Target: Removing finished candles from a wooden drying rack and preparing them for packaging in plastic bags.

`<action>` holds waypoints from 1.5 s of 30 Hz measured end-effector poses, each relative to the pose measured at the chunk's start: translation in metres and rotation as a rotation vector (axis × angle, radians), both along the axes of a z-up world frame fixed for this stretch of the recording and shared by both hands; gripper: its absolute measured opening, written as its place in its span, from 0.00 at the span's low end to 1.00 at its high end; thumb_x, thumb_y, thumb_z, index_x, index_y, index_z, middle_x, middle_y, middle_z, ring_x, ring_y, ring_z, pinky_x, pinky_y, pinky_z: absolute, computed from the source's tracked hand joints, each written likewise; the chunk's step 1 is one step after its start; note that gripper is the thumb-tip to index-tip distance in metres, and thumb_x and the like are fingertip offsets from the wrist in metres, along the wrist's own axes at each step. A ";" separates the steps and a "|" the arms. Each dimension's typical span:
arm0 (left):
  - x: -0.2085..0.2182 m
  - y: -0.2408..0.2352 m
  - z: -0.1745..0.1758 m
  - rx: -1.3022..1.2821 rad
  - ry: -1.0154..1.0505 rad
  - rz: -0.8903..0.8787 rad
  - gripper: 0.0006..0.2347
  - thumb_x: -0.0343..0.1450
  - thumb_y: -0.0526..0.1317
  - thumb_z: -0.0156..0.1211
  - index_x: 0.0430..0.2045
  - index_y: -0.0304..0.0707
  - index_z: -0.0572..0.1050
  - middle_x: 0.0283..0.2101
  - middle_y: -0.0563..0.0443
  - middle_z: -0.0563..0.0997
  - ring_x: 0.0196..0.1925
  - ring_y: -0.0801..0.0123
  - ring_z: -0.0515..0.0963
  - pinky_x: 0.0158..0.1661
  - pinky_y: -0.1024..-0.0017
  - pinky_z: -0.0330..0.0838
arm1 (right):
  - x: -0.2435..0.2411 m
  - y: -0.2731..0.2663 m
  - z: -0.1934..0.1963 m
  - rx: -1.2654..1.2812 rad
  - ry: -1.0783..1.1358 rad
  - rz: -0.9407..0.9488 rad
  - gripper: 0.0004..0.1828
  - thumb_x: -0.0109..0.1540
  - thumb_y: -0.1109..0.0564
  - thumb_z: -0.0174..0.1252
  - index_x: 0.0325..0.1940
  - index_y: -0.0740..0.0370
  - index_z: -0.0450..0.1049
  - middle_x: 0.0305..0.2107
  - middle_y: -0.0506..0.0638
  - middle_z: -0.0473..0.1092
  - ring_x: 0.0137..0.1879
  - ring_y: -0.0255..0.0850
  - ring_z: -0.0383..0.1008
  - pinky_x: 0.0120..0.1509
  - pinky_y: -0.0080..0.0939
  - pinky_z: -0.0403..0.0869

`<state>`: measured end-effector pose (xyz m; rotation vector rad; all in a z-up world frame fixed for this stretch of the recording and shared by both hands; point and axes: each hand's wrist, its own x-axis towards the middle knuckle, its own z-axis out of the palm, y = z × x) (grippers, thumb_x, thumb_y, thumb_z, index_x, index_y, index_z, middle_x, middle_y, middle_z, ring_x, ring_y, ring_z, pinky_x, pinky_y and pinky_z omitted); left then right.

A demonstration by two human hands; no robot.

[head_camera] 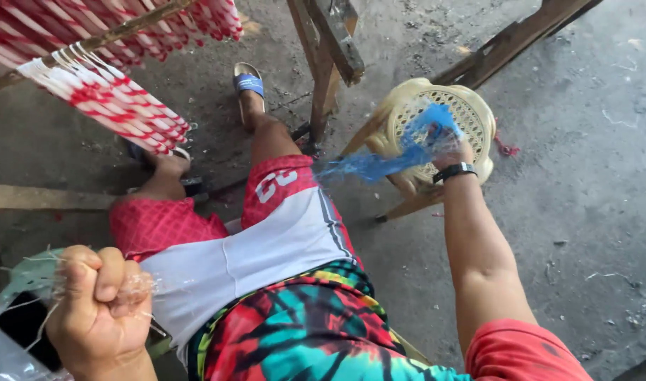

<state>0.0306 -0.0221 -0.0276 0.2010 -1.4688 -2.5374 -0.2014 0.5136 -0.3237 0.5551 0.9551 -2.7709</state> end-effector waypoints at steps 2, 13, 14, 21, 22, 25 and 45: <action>-0.001 0.004 0.000 0.005 -0.024 0.025 0.07 0.68 0.46 0.47 0.21 0.48 0.63 0.15 0.63 0.53 0.14 0.83 0.46 0.16 0.86 0.42 | -0.006 0.035 -0.062 -0.092 0.031 -0.066 0.20 0.50 0.55 0.41 0.47 0.52 0.60 0.45 0.51 0.58 0.55 0.50 0.56 0.53 0.54 0.58; -0.013 0.020 -0.010 -0.010 -0.095 -0.024 0.06 0.68 0.45 0.47 0.22 0.49 0.65 0.16 0.62 0.54 0.13 0.83 0.47 0.16 0.86 0.42 | -0.011 -0.024 0.128 -0.174 -0.135 -0.510 0.13 0.57 0.51 0.41 0.32 0.61 0.68 0.26 0.55 0.68 0.35 0.44 0.70 0.45 0.47 0.70; -0.014 0.022 -0.009 -0.030 -0.091 -0.032 0.06 0.68 0.45 0.47 0.22 0.49 0.65 0.16 0.62 0.54 0.13 0.82 0.47 0.15 0.85 0.42 | -0.015 -0.025 0.135 -0.393 -0.220 -0.723 0.23 0.63 0.47 0.27 0.37 0.66 0.63 0.30 0.63 0.66 0.38 0.51 0.68 0.54 0.59 0.69; -0.013 0.030 -0.015 -0.054 -0.144 -0.010 0.11 0.67 0.47 0.46 0.16 0.45 0.58 0.14 0.61 0.52 0.12 0.82 0.46 0.14 0.85 0.40 | -0.019 -0.030 0.090 -0.190 -0.278 -0.782 0.13 0.56 0.52 0.44 0.33 0.66 0.67 0.33 0.62 0.70 0.40 0.54 0.72 0.45 0.51 0.74; -0.012 0.030 -0.014 -0.066 -0.171 -0.001 0.12 0.67 0.47 0.46 0.15 0.46 0.57 0.14 0.61 0.52 0.12 0.82 0.47 0.14 0.85 0.40 | -0.008 -0.040 0.093 0.323 -0.417 -0.649 0.16 0.58 0.55 0.37 0.49 0.63 0.50 0.33 0.57 0.68 0.32 0.42 0.68 0.37 0.39 0.73; -0.008 0.025 -0.020 -0.048 -0.188 0.021 0.11 0.67 0.47 0.46 0.15 0.46 0.59 0.14 0.61 0.53 0.12 0.81 0.47 0.13 0.85 0.41 | -0.002 -0.024 0.059 1.117 -0.530 -0.445 0.32 0.59 0.64 0.35 0.64 0.49 0.33 0.48 0.56 0.52 0.24 0.28 0.63 0.27 0.23 0.70; -0.010 0.034 -0.021 0.000 -0.241 0.027 0.09 0.67 0.45 0.48 0.17 0.46 0.63 0.13 0.60 0.54 0.12 0.79 0.49 0.14 0.84 0.44 | -0.011 -0.106 0.070 2.187 0.437 0.210 0.20 0.52 0.63 0.42 0.46 0.58 0.71 0.32 0.61 0.63 0.35 0.59 0.63 0.38 0.54 0.65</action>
